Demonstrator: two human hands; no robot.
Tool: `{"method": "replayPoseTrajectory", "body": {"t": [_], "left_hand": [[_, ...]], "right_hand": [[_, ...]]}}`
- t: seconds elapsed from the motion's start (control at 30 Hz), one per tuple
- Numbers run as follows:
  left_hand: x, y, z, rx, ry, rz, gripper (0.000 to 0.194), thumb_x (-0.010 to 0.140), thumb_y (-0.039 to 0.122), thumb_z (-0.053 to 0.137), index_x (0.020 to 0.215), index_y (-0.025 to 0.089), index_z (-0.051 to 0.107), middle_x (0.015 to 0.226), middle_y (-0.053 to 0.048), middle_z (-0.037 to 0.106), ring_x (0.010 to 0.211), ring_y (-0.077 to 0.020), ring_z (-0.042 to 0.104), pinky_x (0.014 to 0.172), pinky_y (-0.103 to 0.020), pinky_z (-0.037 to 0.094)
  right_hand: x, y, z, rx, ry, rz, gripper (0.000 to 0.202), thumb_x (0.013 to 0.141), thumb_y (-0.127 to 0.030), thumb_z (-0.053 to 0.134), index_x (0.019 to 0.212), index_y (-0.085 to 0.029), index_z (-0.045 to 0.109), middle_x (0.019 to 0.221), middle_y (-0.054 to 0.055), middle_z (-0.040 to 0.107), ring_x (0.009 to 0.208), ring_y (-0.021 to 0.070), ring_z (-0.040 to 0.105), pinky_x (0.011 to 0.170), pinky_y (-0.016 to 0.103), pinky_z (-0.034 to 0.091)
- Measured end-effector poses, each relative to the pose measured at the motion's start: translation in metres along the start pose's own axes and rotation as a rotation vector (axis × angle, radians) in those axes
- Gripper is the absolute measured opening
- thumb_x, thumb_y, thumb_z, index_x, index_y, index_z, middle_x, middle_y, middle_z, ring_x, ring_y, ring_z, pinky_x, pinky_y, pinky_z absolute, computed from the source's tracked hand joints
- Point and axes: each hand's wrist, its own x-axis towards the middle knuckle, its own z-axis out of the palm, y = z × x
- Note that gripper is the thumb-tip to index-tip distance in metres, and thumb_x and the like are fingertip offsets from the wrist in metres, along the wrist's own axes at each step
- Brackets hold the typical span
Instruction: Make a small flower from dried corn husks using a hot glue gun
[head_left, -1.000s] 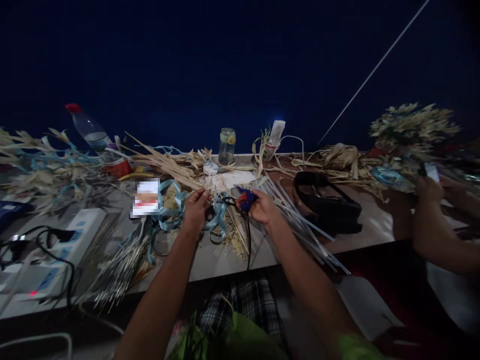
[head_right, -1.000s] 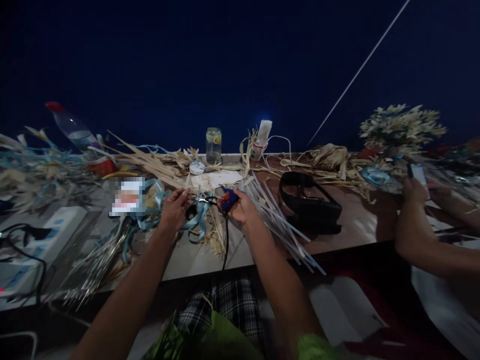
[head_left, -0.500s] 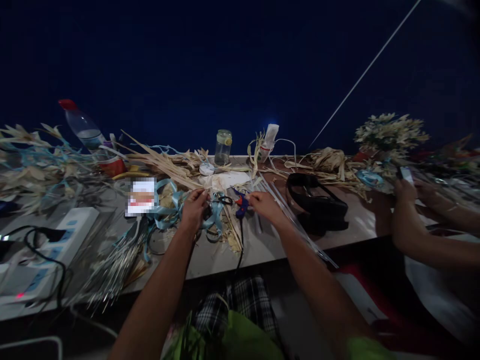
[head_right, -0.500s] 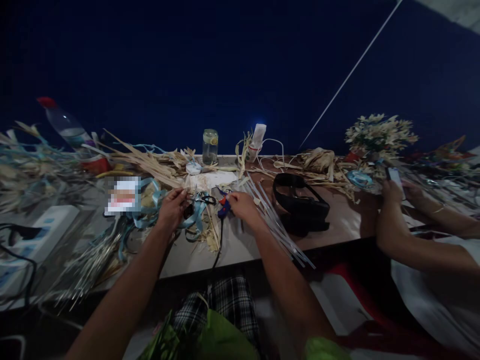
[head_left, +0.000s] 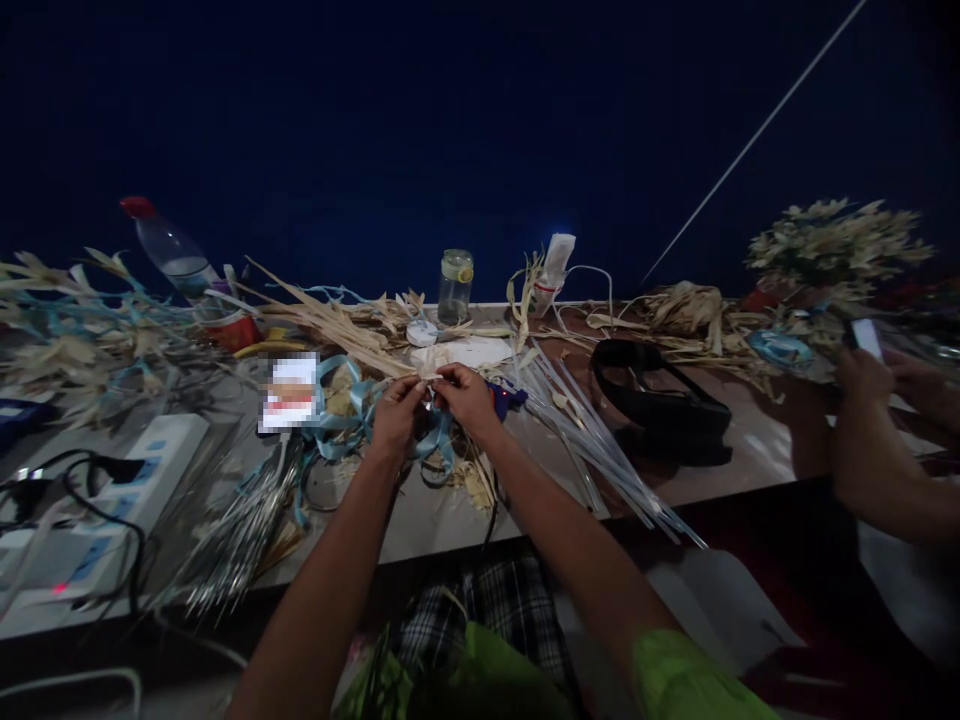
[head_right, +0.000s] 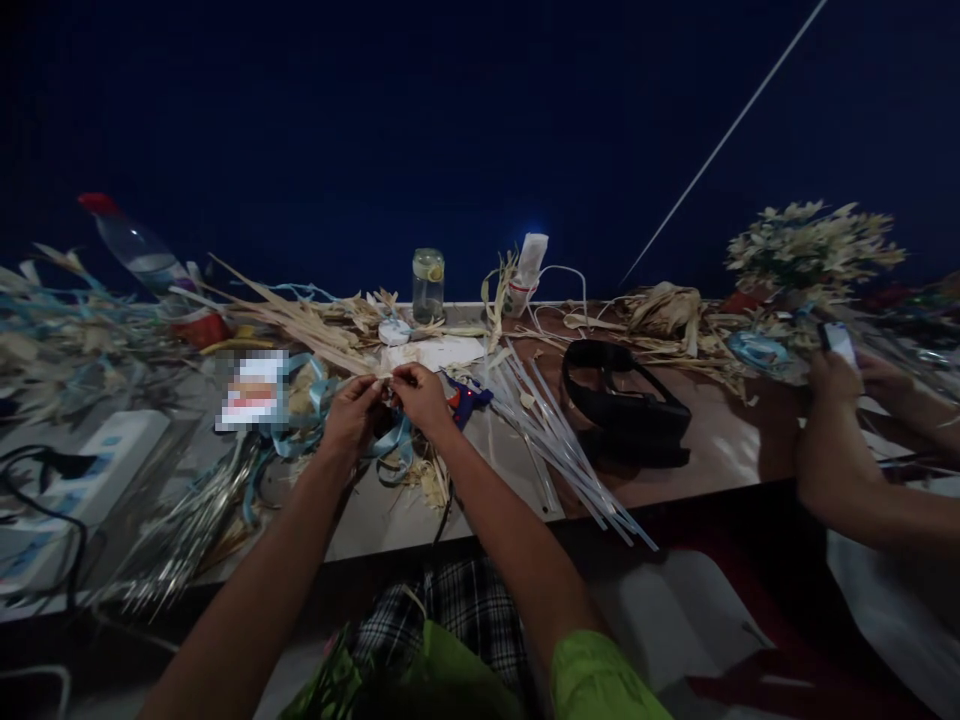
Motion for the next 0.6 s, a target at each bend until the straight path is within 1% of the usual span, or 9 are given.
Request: {"method": "replayPoseTrajectory", "body": {"t": [0.07,0.17,0.3,0.43,0.5,0.6], "left_hand": [[0.000,-0.002,0.000,0.062,0.013,0.054,0.024,0.061,0.030,0.067,0.078,0.014,0.059,0.060,0.003,0.056,0.053,-0.0075,0.051,0.054,-0.021,0.041],[0.000,-0.002,0.001,0.139,0.042,0.099,0.022,0.063,0.029,0.064,0.079,0.015,0.060,0.062,0.002,0.057,0.055,-0.0080,0.051,0.057,-0.022,0.041],[-0.003,-0.001,0.005,0.269,0.095,0.185,0.018,0.064,0.028,0.061,0.077,0.015,0.060,0.066,0.001,0.057,0.059,-0.0096,0.051,0.059,-0.023,0.041],[-0.007,0.000,0.007,0.445,0.160,0.309,0.014,0.068,0.025,0.057,0.076,0.015,0.061,0.068,0.000,0.058,0.061,-0.0103,0.052,0.062,-0.024,0.042],[-0.010,0.000,0.007,0.531,0.187,0.370,0.013,0.070,0.024,0.055,0.077,0.015,0.061,0.069,-0.001,0.058,0.062,-0.0104,0.052,0.063,-0.024,0.042],[-0.013,-0.003,0.006,0.626,0.195,0.420,0.015,0.073,0.024,0.052,0.078,0.016,0.063,0.072,-0.002,0.060,0.066,-0.0118,0.053,0.066,-0.025,0.043]], "right_hand": [[0.001,0.004,0.001,0.057,0.005,0.005,0.021,0.061,-0.032,0.058,0.075,-0.019,0.050,0.055,-0.007,0.051,0.040,0.0069,0.045,0.042,0.020,0.035],[0.000,0.007,0.002,0.108,0.005,0.012,0.022,0.062,-0.034,0.059,0.076,-0.019,0.050,0.055,-0.007,0.051,0.040,0.0073,0.045,0.041,0.021,0.036],[-0.002,0.010,0.005,0.135,0.027,0.017,0.025,0.061,-0.035,0.061,0.076,-0.019,0.050,0.057,-0.007,0.052,0.043,0.0071,0.046,0.044,0.021,0.038],[-0.005,0.012,0.009,0.128,0.017,0.061,0.026,0.063,-0.038,0.060,0.077,-0.021,0.048,0.052,-0.008,0.050,0.042,0.0081,0.045,0.044,0.022,0.038],[-0.007,0.012,0.011,0.120,0.022,0.065,0.025,0.064,-0.037,0.060,0.078,-0.021,0.047,0.050,-0.008,0.049,0.042,0.0084,0.045,0.044,0.022,0.038],[-0.009,0.010,0.013,0.155,0.043,0.073,0.024,0.063,-0.034,0.059,0.078,-0.021,0.044,0.053,-0.008,0.048,0.042,0.0082,0.046,0.044,0.022,0.038]]}}
